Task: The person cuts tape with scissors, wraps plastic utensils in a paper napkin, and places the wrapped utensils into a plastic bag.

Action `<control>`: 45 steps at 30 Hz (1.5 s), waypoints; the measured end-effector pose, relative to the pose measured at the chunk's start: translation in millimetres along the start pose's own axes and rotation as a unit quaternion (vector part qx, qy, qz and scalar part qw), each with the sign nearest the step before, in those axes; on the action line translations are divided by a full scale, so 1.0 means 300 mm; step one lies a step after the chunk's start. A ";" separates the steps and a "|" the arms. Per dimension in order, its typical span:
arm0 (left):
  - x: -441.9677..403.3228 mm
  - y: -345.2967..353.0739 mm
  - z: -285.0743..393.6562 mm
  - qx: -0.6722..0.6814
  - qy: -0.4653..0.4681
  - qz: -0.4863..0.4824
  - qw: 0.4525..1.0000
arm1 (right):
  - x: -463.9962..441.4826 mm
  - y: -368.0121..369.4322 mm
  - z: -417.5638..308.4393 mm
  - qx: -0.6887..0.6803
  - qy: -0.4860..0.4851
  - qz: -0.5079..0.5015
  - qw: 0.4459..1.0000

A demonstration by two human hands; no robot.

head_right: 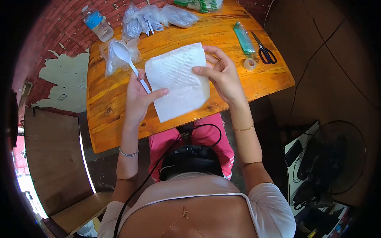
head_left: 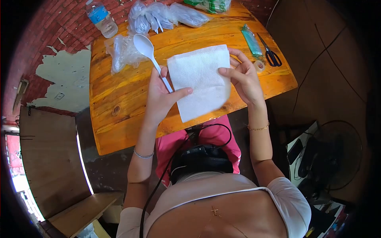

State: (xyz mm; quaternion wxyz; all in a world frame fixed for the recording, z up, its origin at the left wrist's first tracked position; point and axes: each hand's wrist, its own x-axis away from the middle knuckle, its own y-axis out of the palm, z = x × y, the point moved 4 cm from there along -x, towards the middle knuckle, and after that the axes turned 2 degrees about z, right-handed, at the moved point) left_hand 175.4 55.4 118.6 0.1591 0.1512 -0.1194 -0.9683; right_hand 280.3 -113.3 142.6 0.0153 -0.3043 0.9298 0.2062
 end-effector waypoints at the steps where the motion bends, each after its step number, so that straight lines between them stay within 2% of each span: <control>1: 0.006 0.001 -0.002 0.005 -0.001 -0.010 1.000 | -0.003 -0.014 0.002 -0.023 0.001 0.001 1.000; 5: 0.025 0.019 0.013 -0.016 0.000 -0.030 0.999 | -0.025 -0.039 -0.011 -0.146 -0.012 0.024 0.989; 8: 0.045 0.017 0.028 -0.045 -0.018 -0.033 0.998 | -0.039 -0.058 -0.038 -0.119 -0.078 0.040 0.989; 14: 0.055 -0.035 0.049 -0.034 -0.019 -0.017 0.999 | -0.119 -0.048 -0.093 0.060 -0.157 0.065 0.984; 15: 0.055 -0.047 0.068 -0.043 -0.023 0.008 0.999 | -0.164 -0.060 -0.135 0.114 -0.214 0.078 0.967; 17: 0.076 -0.071 0.124 -0.060 -0.029 0.056 0.996 | -0.309 -0.131 -0.222 0.249 -0.340 0.113 0.900; 18: 0.084 -0.087 0.148 -0.056 -0.033 0.072 0.995 | -0.385 -0.147 -0.264 0.230 -0.369 0.115 0.893; 21: 0.113 -0.127 0.200 -0.039 -0.039 0.112 0.992 | -0.715 -0.295 -0.291 0.175 -0.345 0.121 0.914; 22: 0.123 -0.137 0.212 -0.030 -0.036 0.121 0.992 | -0.768 -0.287 -0.313 0.233 -0.330 0.163 0.900; 24: 0.132 -0.158 0.217 -0.013 -0.030 0.126 0.991 | -0.940 -0.296 -0.318 0.298 -0.413 0.148 0.847; 26: 0.142 -0.176 0.206 0.001 -0.034 0.117 0.993 | -1.022 -0.260 -0.308 0.348 -0.469 0.178 0.792; 30: 0.133 -0.180 0.194 -0.001 -0.061 0.143 0.988 | -1.162 -0.308 -0.153 0.438 -0.460 0.237 0.735; 31: 0.132 -0.189 0.188 -0.004 -0.058 0.140 0.988 | -1.244 -0.380 -0.082 0.532 -0.357 0.241 0.729; 34: 0.118 -0.202 0.178 -0.008 -0.077 0.140 0.987 | -1.205 -0.367 -0.025 0.706 -0.246 0.220 0.626; 35: 0.111 -0.198 0.180 -0.005 -0.079 0.147 0.986 | -1.192 -0.354 -0.035 0.740 -0.191 0.197 0.614; 38: 0.083 -0.194 0.166 0.008 -0.068 0.130 0.989 | -1.117 -0.296 -0.110 0.730 -0.329 0.275 0.533; 41: 0.055 -0.190 0.141 -0.042 -0.106 0.068 0.991 | -0.946 -0.123 -0.196 0.671 -0.409 0.251 0.565; 42: 0.048 -0.182 0.132 -0.052 -0.118 0.038 0.991 | -0.844 -0.017 -0.207 0.618 -0.313 0.103 0.714; 43: 0.044 -0.173 0.121 -0.042 -0.126 0.012 0.991 | -0.727 0.091 -0.189 0.530 -0.199 -0.050 0.823; 45: 0.018 -0.117 0.130 -0.052 -0.109 -0.017 0.993 | -0.537 0.227 -0.098 0.511 -0.076 -0.211 0.830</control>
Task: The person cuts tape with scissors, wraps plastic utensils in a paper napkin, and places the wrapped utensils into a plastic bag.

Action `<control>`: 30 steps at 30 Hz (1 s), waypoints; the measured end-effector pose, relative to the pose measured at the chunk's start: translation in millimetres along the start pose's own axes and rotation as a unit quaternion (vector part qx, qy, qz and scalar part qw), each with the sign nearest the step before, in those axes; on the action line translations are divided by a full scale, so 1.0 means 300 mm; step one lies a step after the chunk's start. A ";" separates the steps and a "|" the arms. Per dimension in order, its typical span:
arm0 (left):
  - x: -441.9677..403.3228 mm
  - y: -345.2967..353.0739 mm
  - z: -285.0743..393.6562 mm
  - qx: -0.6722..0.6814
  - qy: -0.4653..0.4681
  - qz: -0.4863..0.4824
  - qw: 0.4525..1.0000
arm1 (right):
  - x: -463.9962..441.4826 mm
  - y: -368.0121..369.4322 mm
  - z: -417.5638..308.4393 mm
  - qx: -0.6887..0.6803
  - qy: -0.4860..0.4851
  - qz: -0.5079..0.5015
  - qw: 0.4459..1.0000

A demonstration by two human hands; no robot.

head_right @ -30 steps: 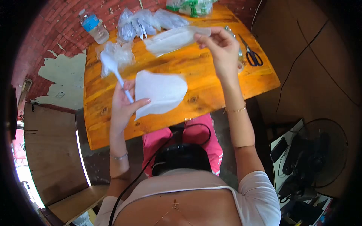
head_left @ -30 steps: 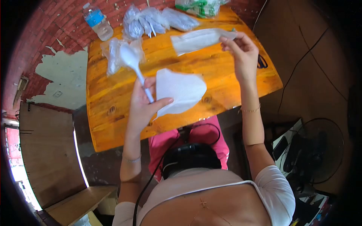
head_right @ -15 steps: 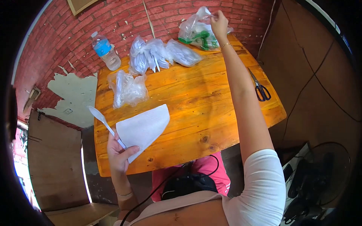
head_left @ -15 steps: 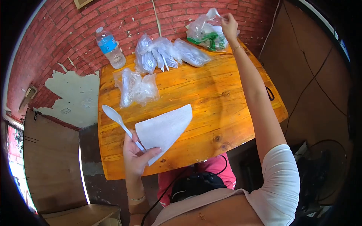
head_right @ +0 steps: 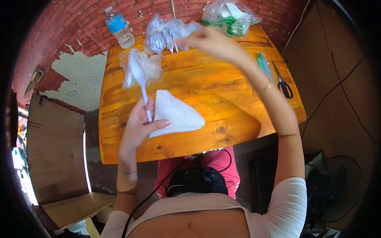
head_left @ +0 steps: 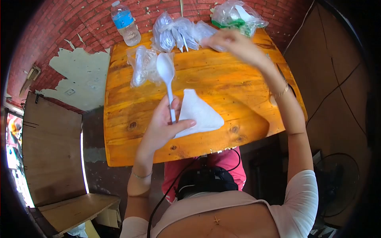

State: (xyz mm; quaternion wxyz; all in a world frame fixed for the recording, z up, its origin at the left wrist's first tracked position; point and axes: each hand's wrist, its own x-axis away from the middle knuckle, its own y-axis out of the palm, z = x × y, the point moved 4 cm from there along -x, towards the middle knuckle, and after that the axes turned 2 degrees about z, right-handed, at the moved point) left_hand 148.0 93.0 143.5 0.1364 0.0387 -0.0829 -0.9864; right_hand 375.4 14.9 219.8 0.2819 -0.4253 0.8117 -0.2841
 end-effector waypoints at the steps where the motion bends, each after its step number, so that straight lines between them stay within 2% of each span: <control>1: -0.013 0.023 0.008 -0.008 0.009 -0.015 1.000 | 0.069 0.089 -0.076 -0.044 0.017 -0.092 0.995; 2: -0.016 0.021 -0.011 -0.037 -0.021 -0.021 0.999 | 0.125 0.146 -0.146 -0.098 0.001 -0.142 0.985; 3: -0.021 0.041 -0.011 0.002 -0.021 -0.031 0.999 | 0.167 0.189 -0.199 -0.152 -0.016 -0.191 0.970; 5: -0.027 0.097 0.004 0.079 -0.020 -0.053 0.995 | 0.200 0.262 -0.221 -0.203 -0.045 -0.149 0.967; 6: -0.021 0.113 0.025 0.070 0.016 -0.061 0.996 | 0.214 0.281 -0.225 -0.227 -0.061 -0.127 0.964; 7: -0.013 0.128 0.047 0.061 0.052 -0.068 0.994 | 0.220 0.280 -0.225 -0.271 -0.045 -0.113 0.955; 9: -0.002 0.134 0.054 0.063 0.067 -0.068 0.993 | 0.216 0.266 -0.222 -0.357 -0.017 -0.085 0.930; 10: 0.017 0.112 0.035 0.006 -0.004 -0.105 0.994 | 0.207 0.227 -0.237 -0.383 -0.049 0.005 0.923; 13: 0.034 0.077 0.035 0.035 -0.034 -0.091 0.995 | 0.251 0.051 -0.252 -0.416 -0.039 0.205 0.885; 16: 0.027 0.007 0.015 0.046 -0.069 -0.101 0.991 | 0.369 0.017 -0.248 -0.458 0.027 0.009 0.888; 19: 0.026 0.016 0.012 0.037 -0.092 -0.084 0.992 | 0.473 0.050 -0.264 -0.281 0.091 -0.055 0.954; 21: 0.025 0.033 0.028 0.030 -0.136 -0.083 0.987 | 0.512 0.066 -0.259 -0.306 0.082 0.012 0.948; 22: 0.029 0.073 0.065 -0.124 -0.038 -0.057 0.990 | 0.529 0.071 -0.255 -0.319 0.077 0.046 0.944; 25: -0.003 0.037 0.034 -0.162 0.069 -0.125 0.976 | 0.606 0.019 -0.244 -0.275 0.032 0.203 0.939; 26: -0.004 0.021 0.024 -0.204 0.074 -0.107 0.970 | 0.628 0.007 -0.227 -0.293 0.033 0.254 0.921; 29: -0.012 0.042 0.075 -0.444 -0.036 -0.040 0.894 | 0.681 -0.006 -0.145 -0.310 0.062 0.349 0.882; 30: -0.024 0.049 0.080 -0.473 0.037 -0.033 0.879 | 0.683 0.000 -0.126 -0.311 0.069 0.347 0.882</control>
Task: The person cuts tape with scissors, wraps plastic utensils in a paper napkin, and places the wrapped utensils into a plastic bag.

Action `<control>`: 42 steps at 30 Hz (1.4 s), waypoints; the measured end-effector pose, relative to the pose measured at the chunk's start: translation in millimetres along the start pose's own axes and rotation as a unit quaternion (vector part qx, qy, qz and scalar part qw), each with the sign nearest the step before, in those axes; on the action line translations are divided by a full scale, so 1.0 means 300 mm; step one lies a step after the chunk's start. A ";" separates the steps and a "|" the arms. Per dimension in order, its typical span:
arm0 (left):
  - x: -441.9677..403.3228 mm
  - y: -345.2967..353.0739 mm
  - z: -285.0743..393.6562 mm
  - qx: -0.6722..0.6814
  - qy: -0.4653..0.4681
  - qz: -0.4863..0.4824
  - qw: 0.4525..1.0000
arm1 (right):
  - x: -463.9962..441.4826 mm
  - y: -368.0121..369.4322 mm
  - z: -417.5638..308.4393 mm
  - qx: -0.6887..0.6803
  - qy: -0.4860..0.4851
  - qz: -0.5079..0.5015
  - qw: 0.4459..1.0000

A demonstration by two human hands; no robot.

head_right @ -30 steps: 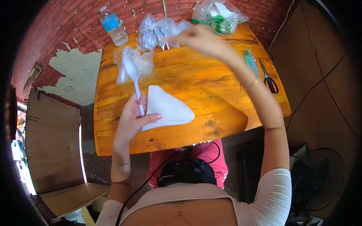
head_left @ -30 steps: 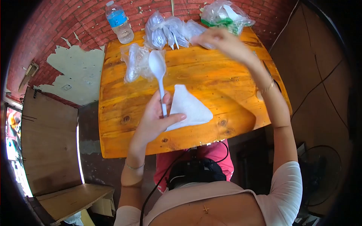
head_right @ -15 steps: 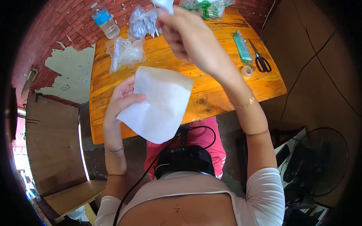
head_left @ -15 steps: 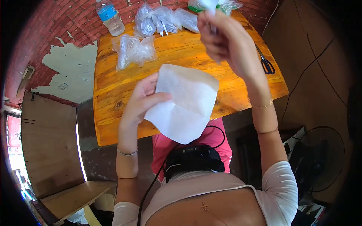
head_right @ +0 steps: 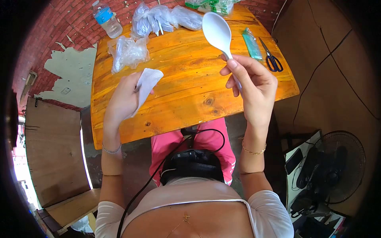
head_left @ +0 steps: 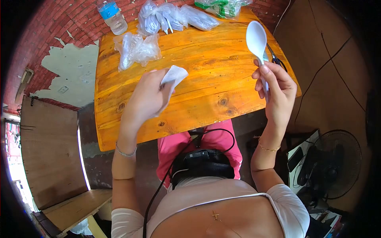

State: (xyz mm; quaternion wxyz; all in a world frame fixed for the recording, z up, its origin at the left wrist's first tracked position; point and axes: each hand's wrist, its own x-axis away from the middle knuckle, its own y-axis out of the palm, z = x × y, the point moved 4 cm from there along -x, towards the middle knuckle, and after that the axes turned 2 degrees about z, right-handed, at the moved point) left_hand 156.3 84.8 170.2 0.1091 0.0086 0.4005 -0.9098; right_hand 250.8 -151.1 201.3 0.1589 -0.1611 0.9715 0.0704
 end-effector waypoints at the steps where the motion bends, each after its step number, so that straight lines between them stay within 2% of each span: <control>1: -0.013 0.011 -0.009 -0.044 0.040 0.022 0.998 | -0.002 -0.006 0.022 0.001 0.007 0.001 1.000; 3: -0.043 0.040 -0.027 -0.131 0.122 0.066 0.982 | -0.007 -0.010 0.089 -0.071 0.045 -0.022 0.996; 6: -0.114 0.123 -0.049 -0.052 0.017 -0.031 0.998 | -0.017 0.006 0.192 -0.151 0.117 -0.045 0.981; 9: -0.163 0.228 -0.108 -0.030 -0.018 -0.019 0.999 | -0.032 0.052 0.285 -0.166 0.167 -0.076 0.969; 13: -0.179 0.288 -0.147 -0.008 0.005 0.036 0.999 | -0.029 0.112 0.368 -0.176 0.210 -0.127 0.953; 18: -0.181 0.287 -0.181 -0.011 -0.018 0.046 0.999 | -0.034 0.147 0.404 -0.094 0.170 -0.152 0.969; 21: -0.177 0.274 -0.193 0.019 0.086 0.092 0.992 | -0.053 0.122 0.427 -0.049 0.118 -0.082 0.988; 23: -0.196 0.262 -0.189 0.048 0.051 0.041 0.997 | -0.055 0.108 0.425 -0.064 0.143 -0.046 0.987; 26: -0.213 0.266 -0.219 0.067 0.005 -0.022 0.998 | -0.043 0.130 0.447 -0.090 0.183 -0.069 0.977; 29: -0.234 0.289 -0.275 0.177 -0.024 -0.066 0.982 | -0.039 0.152 0.495 0.066 -0.003 -0.133 0.989; 30: -0.233 0.282 -0.278 0.215 -0.006 -0.059 0.975 | -0.034 0.153 0.497 0.101 -0.018 -0.101 0.990; 32: -0.227 0.275 -0.280 0.293 0.029 -0.045 0.954 | -0.035 0.147 0.471 0.244 -0.079 -0.103 0.961; 33: -0.223 0.269 -0.273 0.303 0.009 -0.053 0.951 | -0.038 0.146 0.457 0.313 -0.109 -0.102 0.938; 36: -0.217 0.256 -0.258 0.331 -0.039 -0.075 0.940 | -0.049 0.160 0.523 0.151 0.095 -0.209 0.961; 39: -0.214 0.251 -0.278 0.347 -0.051 -0.093 0.932 | -0.038 0.164 0.482 0.118 0.181 -0.201 0.955; 41: -0.201 0.229 -0.276 0.343 -0.035 -0.112 0.932 | -0.030 0.158 0.462 0.069 0.173 -0.187 0.965; 42: -0.189 0.217 -0.264 0.463 -0.077 -0.117 0.875 | -0.025 0.156 0.451 0.044 0.169 -0.179 0.968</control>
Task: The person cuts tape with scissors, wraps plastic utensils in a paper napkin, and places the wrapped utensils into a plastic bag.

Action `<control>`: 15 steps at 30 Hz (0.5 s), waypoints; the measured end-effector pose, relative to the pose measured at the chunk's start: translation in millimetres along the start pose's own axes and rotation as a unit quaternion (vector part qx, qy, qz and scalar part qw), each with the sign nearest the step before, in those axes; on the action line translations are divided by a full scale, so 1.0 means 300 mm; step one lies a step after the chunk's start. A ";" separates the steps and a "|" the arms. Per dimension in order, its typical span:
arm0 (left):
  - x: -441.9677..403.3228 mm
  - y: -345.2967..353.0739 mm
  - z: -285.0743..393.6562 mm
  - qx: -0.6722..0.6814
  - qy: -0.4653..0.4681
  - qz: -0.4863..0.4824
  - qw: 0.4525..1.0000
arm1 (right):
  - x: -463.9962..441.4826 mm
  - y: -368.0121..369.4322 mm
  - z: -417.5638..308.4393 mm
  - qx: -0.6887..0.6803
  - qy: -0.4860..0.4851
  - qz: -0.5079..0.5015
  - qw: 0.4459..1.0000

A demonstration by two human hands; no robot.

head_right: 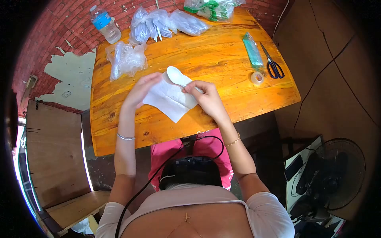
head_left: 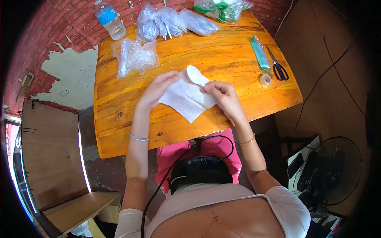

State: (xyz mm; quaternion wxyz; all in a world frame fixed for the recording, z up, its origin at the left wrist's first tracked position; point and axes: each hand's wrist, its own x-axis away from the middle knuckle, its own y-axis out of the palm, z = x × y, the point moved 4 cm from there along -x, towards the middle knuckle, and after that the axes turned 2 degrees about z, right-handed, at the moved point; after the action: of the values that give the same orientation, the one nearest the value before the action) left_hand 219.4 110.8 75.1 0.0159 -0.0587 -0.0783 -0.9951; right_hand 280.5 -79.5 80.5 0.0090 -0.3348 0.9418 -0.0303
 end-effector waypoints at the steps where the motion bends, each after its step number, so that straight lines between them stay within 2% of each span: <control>1: 0.022 0.013 0.021 0.136 -0.029 -0.002 0.990 | 0.014 0.001 -0.012 -0.046 0.007 0.005 0.999; 2: 0.042 0.024 0.028 0.268 -0.057 -0.004 0.962 | 0.029 0.003 -0.029 -0.092 0.013 0.010 0.996; 3: 0.054 0.037 0.029 0.390 -0.010 -0.068 0.918 | 0.043 0.006 -0.044 -0.138 0.020 0.015 0.990; 5: 0.093 0.050 0.020 0.604 0.080 -0.189 0.770 | 0.063 0.021 -0.065 -0.178 0.005 0.036 0.983; 6: 0.114 0.083 0.028 0.644 0.130 -0.215 0.722 | 0.069 0.034 -0.073 -0.200 -0.004 0.040 0.979; 7: 0.123 0.089 0.011 0.638 0.157 -0.192 0.729 | 0.076 0.044 -0.077 -0.221 -0.011 0.044 0.974; 9: 0.137 0.093 -0.018 0.624 0.210 -0.144 0.739 | 0.085 0.059 -0.086 -0.163 -0.034 0.049 0.985; 12: 0.171 0.122 0.002 0.537 0.270 -0.104 0.792 | 0.098 0.071 -0.093 -0.093 -0.044 0.071 0.992; 14: 0.182 0.130 -0.012 0.505 0.264 -0.091 0.817 | 0.105 0.066 -0.084 -0.064 -0.020 0.088 0.994; 15: 0.186 0.135 -0.018 0.489 0.260 -0.085 0.828 | 0.105 0.063 -0.085 -0.036 -0.044 0.102 0.993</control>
State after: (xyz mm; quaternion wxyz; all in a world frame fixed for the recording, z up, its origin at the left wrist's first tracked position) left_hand 165.1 68.7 82.7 -0.0225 0.2245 -0.5521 -0.8027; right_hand 243.1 -83.4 104.9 0.0411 -0.2382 0.9702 0.0192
